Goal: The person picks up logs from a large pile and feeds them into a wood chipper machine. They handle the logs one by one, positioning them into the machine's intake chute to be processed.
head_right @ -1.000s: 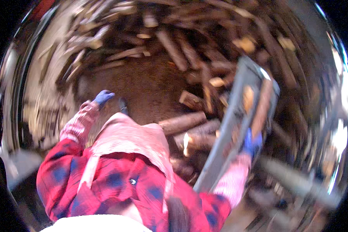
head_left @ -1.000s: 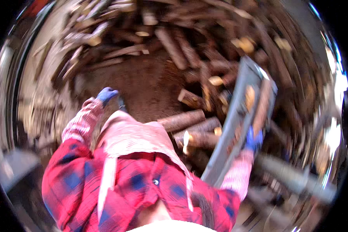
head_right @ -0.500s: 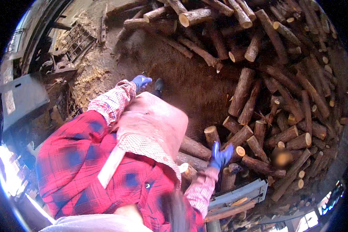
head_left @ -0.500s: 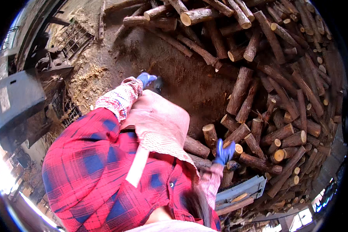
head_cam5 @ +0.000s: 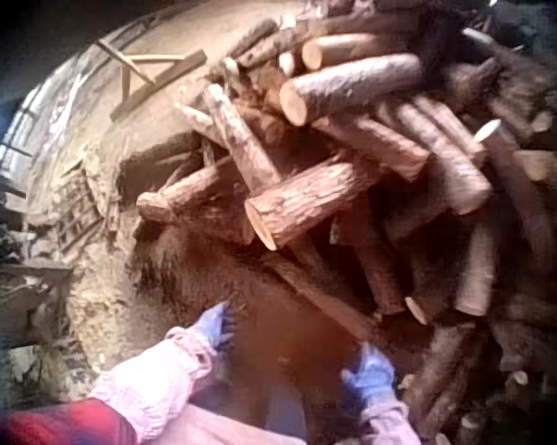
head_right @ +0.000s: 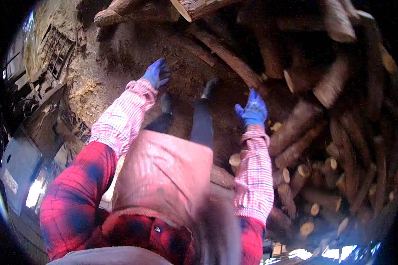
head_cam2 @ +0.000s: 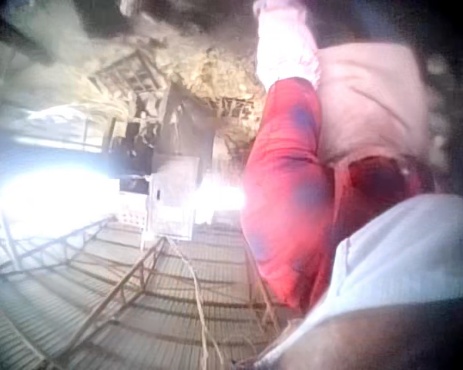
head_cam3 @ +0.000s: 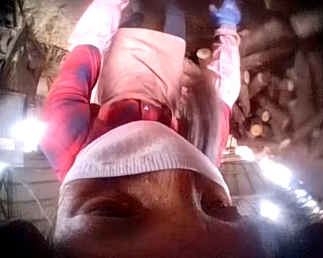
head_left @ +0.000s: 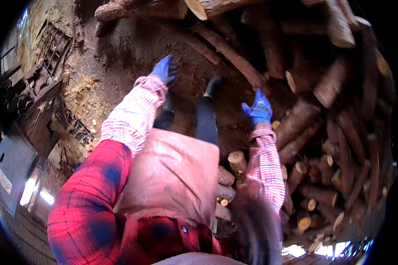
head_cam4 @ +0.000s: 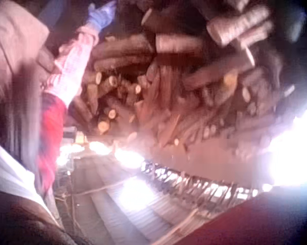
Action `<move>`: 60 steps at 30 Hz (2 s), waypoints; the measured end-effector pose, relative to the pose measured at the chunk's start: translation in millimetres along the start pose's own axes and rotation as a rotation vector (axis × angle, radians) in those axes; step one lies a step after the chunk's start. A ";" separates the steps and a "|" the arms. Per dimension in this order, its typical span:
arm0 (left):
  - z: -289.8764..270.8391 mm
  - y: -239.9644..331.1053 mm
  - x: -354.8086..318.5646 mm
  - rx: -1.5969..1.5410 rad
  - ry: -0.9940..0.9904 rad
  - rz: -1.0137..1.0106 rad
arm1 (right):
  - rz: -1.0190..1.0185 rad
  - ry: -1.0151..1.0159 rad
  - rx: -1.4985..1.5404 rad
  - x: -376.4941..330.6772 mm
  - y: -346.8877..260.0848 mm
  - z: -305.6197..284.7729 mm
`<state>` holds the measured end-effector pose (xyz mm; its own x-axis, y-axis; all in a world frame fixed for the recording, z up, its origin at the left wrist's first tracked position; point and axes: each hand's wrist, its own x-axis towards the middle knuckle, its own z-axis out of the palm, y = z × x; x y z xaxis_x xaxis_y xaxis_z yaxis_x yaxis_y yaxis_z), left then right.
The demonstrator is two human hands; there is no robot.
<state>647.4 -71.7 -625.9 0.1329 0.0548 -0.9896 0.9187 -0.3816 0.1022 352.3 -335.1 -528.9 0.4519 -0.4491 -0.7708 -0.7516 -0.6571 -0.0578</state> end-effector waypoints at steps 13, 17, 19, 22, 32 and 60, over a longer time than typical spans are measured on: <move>79.5 8.6 228.9 1.065 0.321 0.903 | -0.119 -0.301 0.188 203.7 13.9 56.7; 3.1 -29.0 148.5 0.645 -0.172 0.955 | -0.089 -0.458 0.830 118.1 -18.3 59.1; 9.5 -33.1 50.9 -0.246 -0.319 0.108 | 0.056 -0.506 1.266 54.6 -39.2 51.5; -21.2 -52.5 -58.6 -0.432 -0.430 -0.381 | 0.210 -0.583 1.634 -15.5 -73.9 32.0; 2.8 -86.9 -103.1 0.300 -0.670 0.246 | 0.408 -0.936 2.352 -44.3 -131.8 78.2; -66.3 -330.3 -462.7 0.943 -0.820 0.029 | 0.519 1.671 1.114 -1008.9 104.2 225.0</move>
<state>307.2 90.2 -195.0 -0.4335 -0.4256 -0.7943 0.2501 -0.9036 0.3477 -290.0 185.6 100.0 -0.4278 -0.8476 0.3138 -0.5394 -0.0392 -0.8412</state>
